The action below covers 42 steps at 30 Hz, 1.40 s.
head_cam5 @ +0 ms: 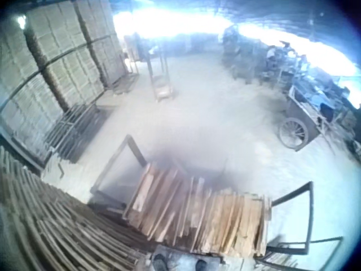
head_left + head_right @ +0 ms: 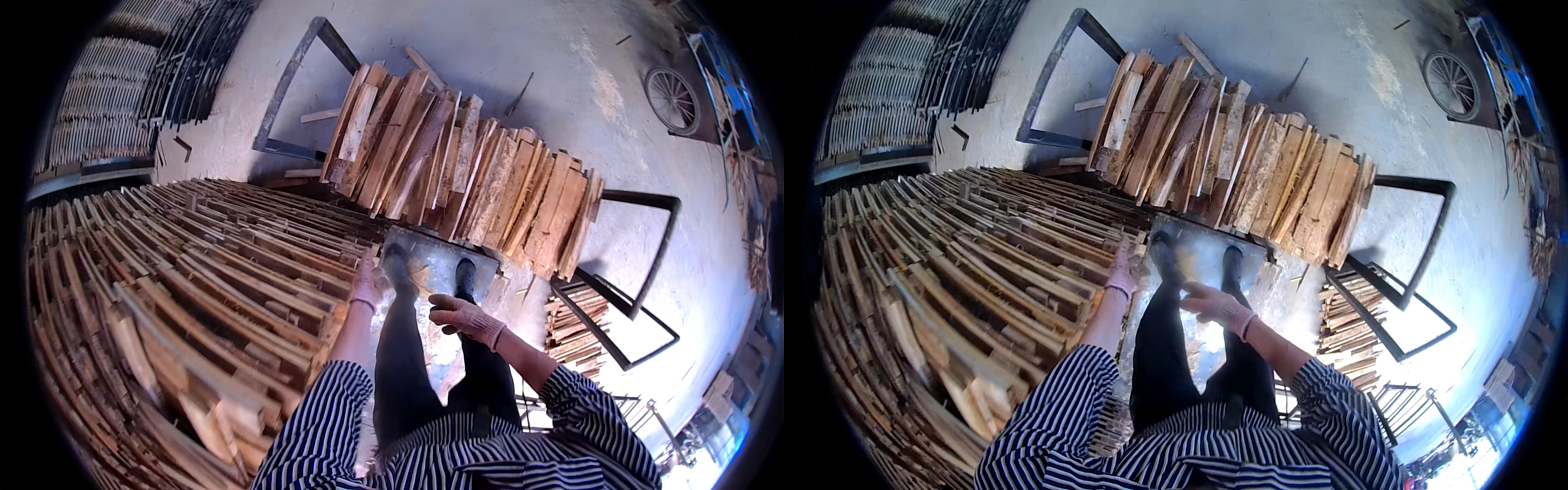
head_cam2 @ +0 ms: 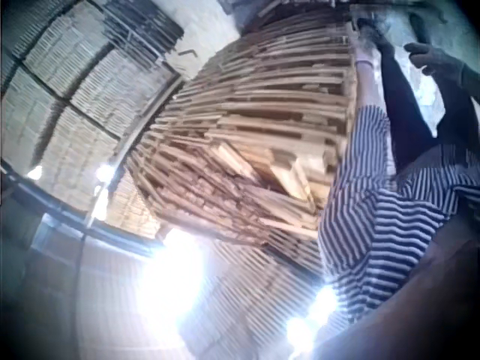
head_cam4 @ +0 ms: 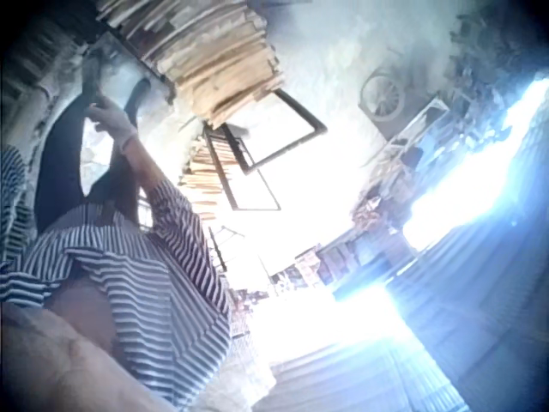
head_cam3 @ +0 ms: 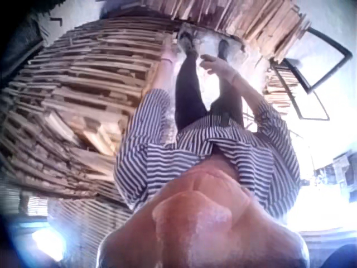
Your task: The person repeatedly picks up wooden planks from a large pile and places them onto a metal cart. The worker wears pink gloves and handles the planks one by one or in small groups, transferring them from the source stack to the cart throughout the clip.
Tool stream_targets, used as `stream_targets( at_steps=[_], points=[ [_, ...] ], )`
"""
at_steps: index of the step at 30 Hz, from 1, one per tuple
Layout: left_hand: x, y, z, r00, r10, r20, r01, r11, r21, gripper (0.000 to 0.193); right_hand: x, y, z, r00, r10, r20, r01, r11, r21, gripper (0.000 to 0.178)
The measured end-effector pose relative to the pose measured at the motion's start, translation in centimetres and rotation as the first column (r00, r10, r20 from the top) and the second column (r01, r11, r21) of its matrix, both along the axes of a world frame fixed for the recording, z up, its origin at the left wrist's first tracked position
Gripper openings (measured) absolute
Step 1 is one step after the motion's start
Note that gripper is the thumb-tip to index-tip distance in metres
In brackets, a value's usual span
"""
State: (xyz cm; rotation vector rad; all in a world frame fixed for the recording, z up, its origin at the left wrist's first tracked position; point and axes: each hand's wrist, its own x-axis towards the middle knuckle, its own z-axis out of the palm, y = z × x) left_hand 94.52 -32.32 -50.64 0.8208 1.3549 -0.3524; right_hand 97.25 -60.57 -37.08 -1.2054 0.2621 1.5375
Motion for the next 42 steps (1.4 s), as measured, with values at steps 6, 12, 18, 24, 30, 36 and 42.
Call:
stream_targets(
  at_steps=[6, 12, 18, 24, 30, 36, 42],
  points=[
    [8.4, 8.0, -17.7, 0.986, -0.009, -0.165, 0.020, 0.997, 0.069, 0.061, 6.2, 4.1, -17.9, 0.996, -0.058, 0.063, 0.063, 0.994, -0.089, 0.091],
    [11.7, 16.6, -35.4, 0.967, -0.048, -0.249, 0.079, 0.990, 0.116, 0.091, 13.4, 13.1, -35.4, 0.906, -0.011, 0.422, 0.143, 0.949, -0.282, 0.095],
    [14.8, 16.0, -42.7, 0.986, 0.004, 0.164, -0.008, 1.000, 0.024, 0.078, 18.0, 20.9, -45.3, 0.823, -0.218, 0.524, 0.484, 0.752, -0.448, 0.122],
    [13.7, 10.5, -37.0, 0.958, 0.002, 0.287, -0.005, 1.000, 0.010, 0.073, 19.6, 20.7, -46.2, 0.814, -0.407, 0.415, 0.569, 0.701, -0.429, 0.123],
    [12.3, -3.8, -23.7, 0.995, -0.027, 0.093, 0.020, 0.996, 0.083, 0.096, 21.1, 11.6, -36.8, 0.781, -0.593, 0.197, 0.624, 0.754, -0.204, 0.088],
    [10.4, -5.4, -31.3, 0.530, -0.715, 0.456, 0.778, 0.624, 0.074, 0.061, 20.6, -4.1, -47.5, 0.733, -0.680, 0.021, 0.680, 0.734, 0.012, 0.096],
    [19.6, 5.3, -26.3, -0.668, -0.744, -0.003, 0.697, -0.628, 0.346, 0.046, 19.9, 4.4, -42.5, 0.678, -0.728, -0.100, 0.734, 0.679, 0.031, 0.084]
  ],
)
